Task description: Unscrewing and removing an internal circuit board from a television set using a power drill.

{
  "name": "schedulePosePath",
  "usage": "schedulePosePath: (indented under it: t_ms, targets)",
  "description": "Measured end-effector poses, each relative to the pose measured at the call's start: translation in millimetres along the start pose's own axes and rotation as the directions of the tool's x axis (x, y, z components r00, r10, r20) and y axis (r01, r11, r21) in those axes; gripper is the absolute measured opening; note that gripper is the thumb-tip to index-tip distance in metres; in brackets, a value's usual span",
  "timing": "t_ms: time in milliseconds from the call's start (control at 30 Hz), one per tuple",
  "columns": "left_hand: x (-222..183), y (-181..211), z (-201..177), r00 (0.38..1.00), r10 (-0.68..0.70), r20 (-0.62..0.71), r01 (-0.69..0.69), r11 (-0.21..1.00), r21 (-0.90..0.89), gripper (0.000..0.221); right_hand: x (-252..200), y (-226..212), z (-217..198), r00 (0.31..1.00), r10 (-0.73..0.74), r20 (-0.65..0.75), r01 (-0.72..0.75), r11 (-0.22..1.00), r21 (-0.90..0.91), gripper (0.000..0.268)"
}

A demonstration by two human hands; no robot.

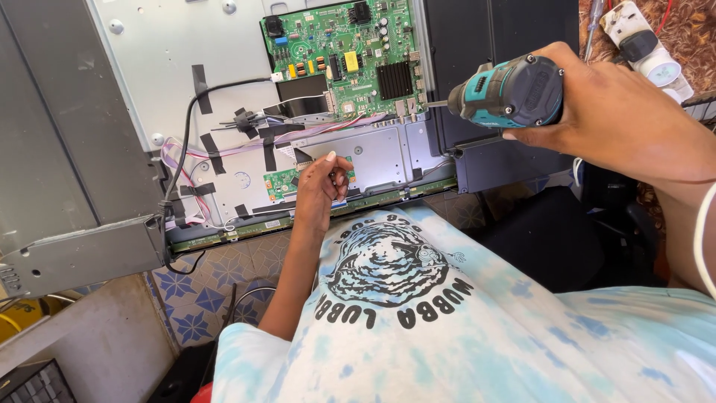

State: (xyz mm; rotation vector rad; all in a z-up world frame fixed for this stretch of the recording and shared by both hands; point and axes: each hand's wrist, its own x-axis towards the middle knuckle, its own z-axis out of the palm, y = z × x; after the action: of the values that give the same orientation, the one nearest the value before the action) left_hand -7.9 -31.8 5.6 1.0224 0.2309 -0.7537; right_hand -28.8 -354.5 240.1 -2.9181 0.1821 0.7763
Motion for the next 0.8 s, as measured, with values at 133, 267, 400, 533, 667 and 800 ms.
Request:
schedulePosePath:
  t_ms: [133, 267, 400, 533, 667, 800]
  targets:
    - [1, -1, -1, 1.000, -0.017, -0.012, 0.017, 1.000, -0.005, 0.035, 0, 5, 4, 0.999, -0.035, -0.009, 0.035, 0.999, -0.008, 0.073]
    - [4, 0, -1, 1.000, -0.018, -0.003, 0.018, 1.000, 0.000, 0.035, -3, 0, 0, 1.000, 0.014, -0.008, -0.014, 1.000, 0.018, 0.071]
    - [5, 0, -2, 1.000, -0.012, 0.001, 0.012, 1.000, 0.012, 0.036, -2, 4, 3, 1.000, 0.023, -0.005, -0.023, 1.000, 0.019, 0.074]
    - [6, 3, 0, 1.000, -0.022, -0.008, 0.022, 1.000, 0.020, 0.036, -2, 1, 0, 1.000, 0.030, 0.007, -0.030, 0.999, 0.017, 0.072]
    - [6, 3, 0, 0.999, -0.027, -0.018, 0.027, 0.999, 0.027, 0.036, 0, -4, -4, 0.995, 0.044, 0.095, -0.036, 0.996, -0.079, 0.072]
    - [7, 3, 2, 1.000, -0.015, -0.014, 0.015, 1.000, 0.025, 0.036, 1, -12, -5, 0.987, 0.061, 0.150, -0.022, 0.969, -0.247, 0.072]
